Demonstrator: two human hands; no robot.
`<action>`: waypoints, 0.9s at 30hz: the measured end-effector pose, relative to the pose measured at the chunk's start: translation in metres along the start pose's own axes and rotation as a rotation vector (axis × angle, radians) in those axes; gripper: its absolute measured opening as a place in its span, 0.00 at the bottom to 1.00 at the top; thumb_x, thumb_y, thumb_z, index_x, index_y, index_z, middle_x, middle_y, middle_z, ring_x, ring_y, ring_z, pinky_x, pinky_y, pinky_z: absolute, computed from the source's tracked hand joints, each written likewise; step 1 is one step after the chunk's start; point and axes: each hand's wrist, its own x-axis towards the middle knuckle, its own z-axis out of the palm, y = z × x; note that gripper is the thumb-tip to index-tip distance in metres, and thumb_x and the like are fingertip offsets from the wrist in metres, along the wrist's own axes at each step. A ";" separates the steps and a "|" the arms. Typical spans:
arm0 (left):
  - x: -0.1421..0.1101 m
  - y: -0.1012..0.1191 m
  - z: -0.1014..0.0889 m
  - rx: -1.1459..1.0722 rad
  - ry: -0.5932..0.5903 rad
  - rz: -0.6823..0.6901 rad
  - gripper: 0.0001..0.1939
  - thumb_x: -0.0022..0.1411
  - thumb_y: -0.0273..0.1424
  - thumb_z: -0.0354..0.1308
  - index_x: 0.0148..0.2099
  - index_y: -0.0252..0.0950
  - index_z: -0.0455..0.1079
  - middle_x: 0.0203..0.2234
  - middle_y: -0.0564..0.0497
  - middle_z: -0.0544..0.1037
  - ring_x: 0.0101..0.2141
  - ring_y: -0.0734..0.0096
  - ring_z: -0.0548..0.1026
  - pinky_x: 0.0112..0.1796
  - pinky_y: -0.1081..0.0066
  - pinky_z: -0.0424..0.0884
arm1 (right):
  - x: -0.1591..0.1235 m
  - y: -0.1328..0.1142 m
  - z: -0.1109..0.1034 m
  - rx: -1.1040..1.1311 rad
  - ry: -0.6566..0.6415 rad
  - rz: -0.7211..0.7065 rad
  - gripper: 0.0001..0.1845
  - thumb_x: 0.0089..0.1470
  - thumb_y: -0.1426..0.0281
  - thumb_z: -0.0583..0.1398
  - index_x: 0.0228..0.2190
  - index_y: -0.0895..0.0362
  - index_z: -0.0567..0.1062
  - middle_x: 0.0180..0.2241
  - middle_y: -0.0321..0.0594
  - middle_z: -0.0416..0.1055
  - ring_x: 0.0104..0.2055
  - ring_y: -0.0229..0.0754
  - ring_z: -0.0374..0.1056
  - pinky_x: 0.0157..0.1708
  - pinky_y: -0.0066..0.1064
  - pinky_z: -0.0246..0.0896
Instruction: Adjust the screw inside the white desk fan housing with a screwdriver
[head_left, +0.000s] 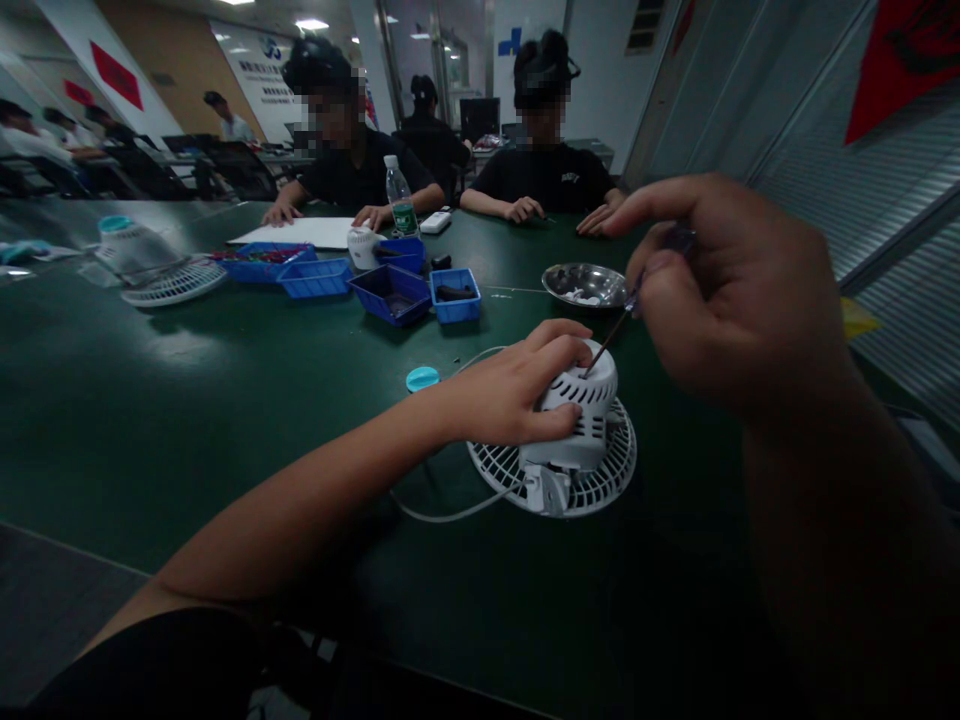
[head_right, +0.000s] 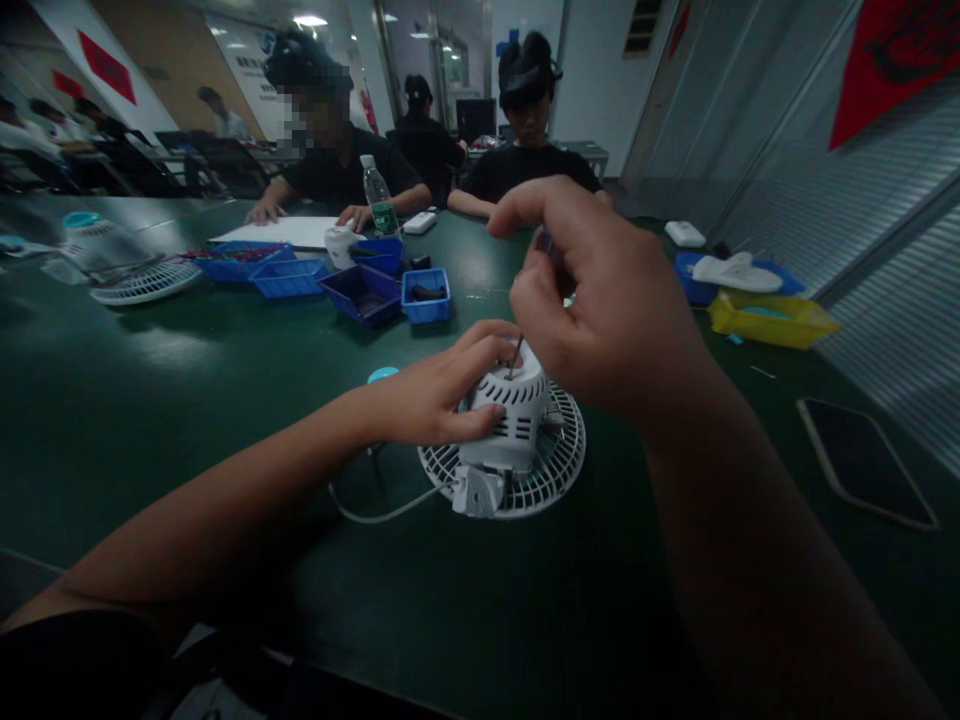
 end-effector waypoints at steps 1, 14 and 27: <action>0.000 0.000 0.000 0.001 0.001 0.000 0.23 0.66 0.42 0.55 0.58 0.38 0.59 0.69 0.34 0.60 0.59 0.51 0.72 0.60 0.50 0.73 | 0.001 0.000 0.000 0.013 -0.002 0.004 0.15 0.64 0.73 0.54 0.49 0.53 0.76 0.32 0.35 0.71 0.31 0.35 0.66 0.33 0.33 0.65; 0.001 0.002 -0.001 -0.020 0.004 -0.006 0.22 0.66 0.41 0.55 0.58 0.37 0.59 0.68 0.34 0.61 0.59 0.51 0.71 0.61 0.50 0.72 | 0.001 0.001 0.000 0.081 -0.021 0.021 0.19 0.60 0.76 0.57 0.51 0.53 0.74 0.34 0.34 0.70 0.29 0.33 0.62 0.28 0.30 0.57; 0.000 0.000 0.000 0.012 0.003 0.014 0.22 0.67 0.40 0.54 0.58 0.36 0.60 0.68 0.32 0.61 0.57 0.51 0.73 0.58 0.52 0.74 | 0.003 0.001 0.000 0.092 0.075 -0.049 0.13 0.53 0.81 0.58 0.36 0.56 0.79 0.27 0.31 0.67 0.28 0.29 0.60 0.27 0.25 0.51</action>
